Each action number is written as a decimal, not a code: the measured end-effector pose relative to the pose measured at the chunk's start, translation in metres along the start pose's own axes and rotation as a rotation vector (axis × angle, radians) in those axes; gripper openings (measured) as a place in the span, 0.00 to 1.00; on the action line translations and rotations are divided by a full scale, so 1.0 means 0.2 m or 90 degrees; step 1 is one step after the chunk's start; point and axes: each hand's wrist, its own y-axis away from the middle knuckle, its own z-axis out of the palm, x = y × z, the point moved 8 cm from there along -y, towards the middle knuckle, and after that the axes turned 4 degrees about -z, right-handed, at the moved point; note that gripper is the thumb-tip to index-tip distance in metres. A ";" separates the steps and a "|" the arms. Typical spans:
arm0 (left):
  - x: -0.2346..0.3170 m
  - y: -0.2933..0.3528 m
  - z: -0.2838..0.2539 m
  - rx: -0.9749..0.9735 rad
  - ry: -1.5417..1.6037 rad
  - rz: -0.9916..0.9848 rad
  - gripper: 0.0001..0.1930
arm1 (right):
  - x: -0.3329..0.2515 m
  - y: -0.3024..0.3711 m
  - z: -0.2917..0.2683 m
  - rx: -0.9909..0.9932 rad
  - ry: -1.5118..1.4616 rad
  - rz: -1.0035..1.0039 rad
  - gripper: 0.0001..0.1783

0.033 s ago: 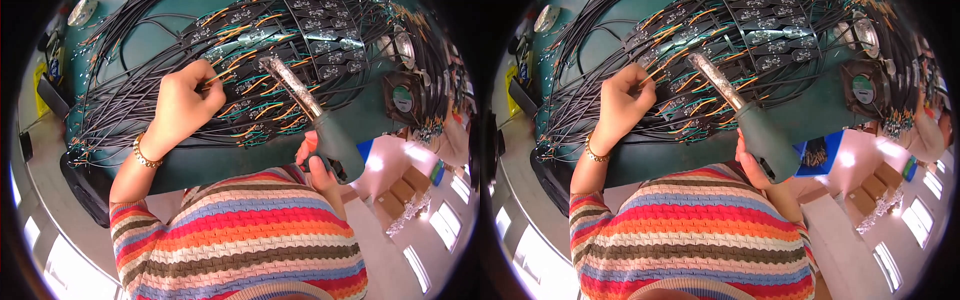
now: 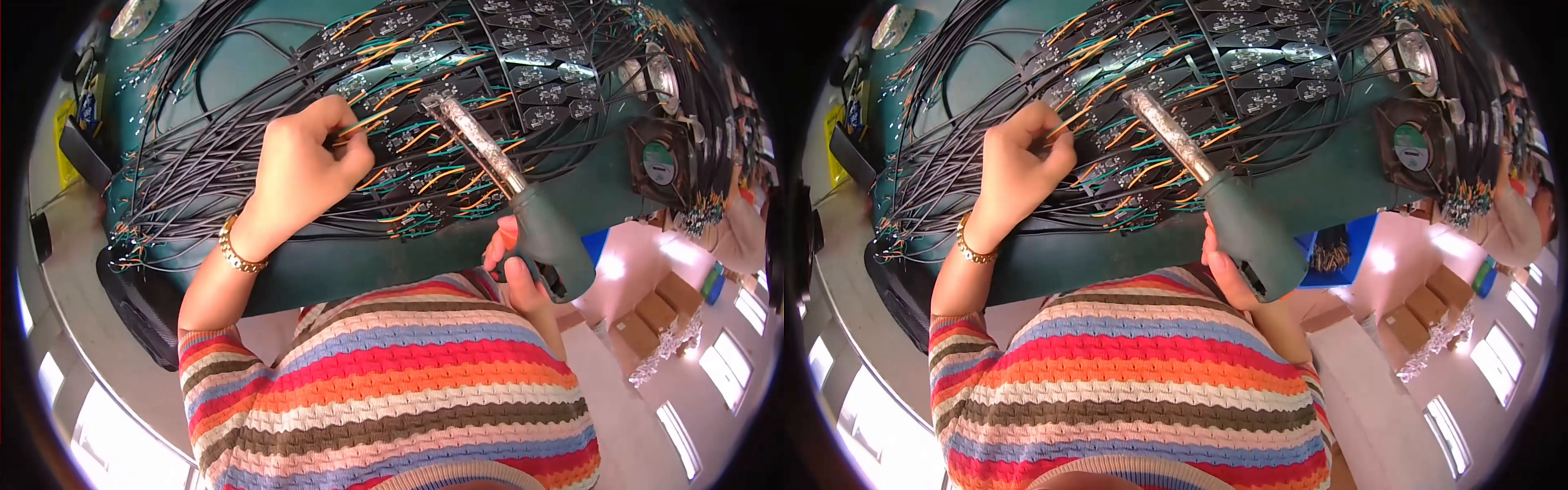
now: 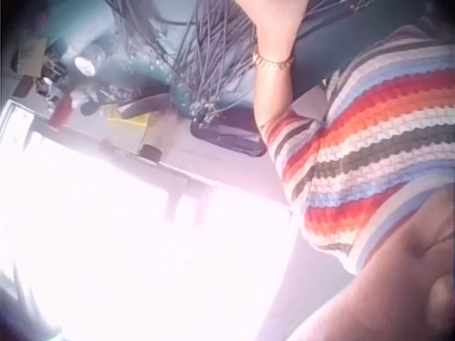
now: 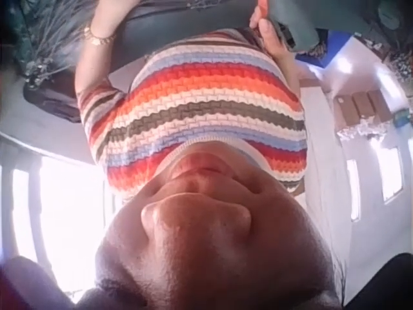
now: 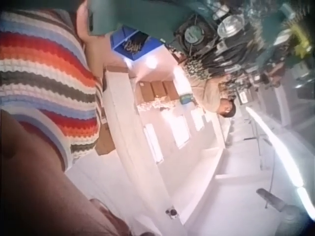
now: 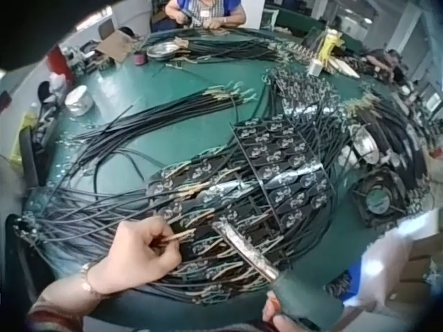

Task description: The person solders wires onto circuit boards using a soldering tool, positioning the wire connections by hand and applying heat with the tool across the circuit board array.

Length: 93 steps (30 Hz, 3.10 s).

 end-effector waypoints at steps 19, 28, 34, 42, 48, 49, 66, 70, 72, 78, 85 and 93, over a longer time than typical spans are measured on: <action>0.01 -0.01 0.02 0.027 -0.023 0.059 0.05 | -0.01 0.02 0.02 -0.101 0.339 -0.008 0.22; 0.01 -0.01 0.02 0.029 -0.056 0.069 0.05 | -0.02 0.00 0.03 -0.084 0.278 -0.010 0.20; 0.01 0.00 0.02 0.023 -0.060 0.058 0.06 | -0.03 0.00 0.04 -0.153 0.392 -0.089 0.20; 0.01 0.00 0.02 0.021 -0.069 0.069 0.06 | -0.07 0.00 0.03 0.079 -0.086 0.062 0.14; 0.00 0.00 0.02 0.016 -0.053 0.051 0.05 | -0.07 0.00 0.08 -0.101 0.268 -0.059 0.28; 0.00 0.00 0.02 0.018 -0.054 0.053 0.05 | -0.03 0.00 0.07 -0.048 0.170 -0.019 0.28; -0.01 -0.03 0.00 0.005 -0.040 0.013 0.05 | -0.07 -0.07 0.10 -0.079 0.338 -0.074 0.11; -0.02 -0.04 0.00 -0.002 -0.024 0.016 0.05 | -0.08 -0.08 0.11 -0.105 0.380 -0.079 0.12; -0.04 -0.05 0.01 -0.047 -0.032 -0.029 0.06 | -0.07 -0.07 0.10 -0.090 0.366 -0.071 0.12; -0.03 -0.05 0.01 -0.038 -0.049 -0.025 0.06 | -0.08 -0.08 0.11 -0.085 0.345 -0.080 0.11; -0.03 -0.05 0.01 -0.024 -0.051 -0.007 0.06 | -0.07 -0.06 0.09 -0.050 0.311 -0.093 0.09; -0.02 -0.05 0.01 -0.022 -0.047 -0.012 0.06 | -0.12 -0.07 0.04 -0.028 0.090 -0.101 0.31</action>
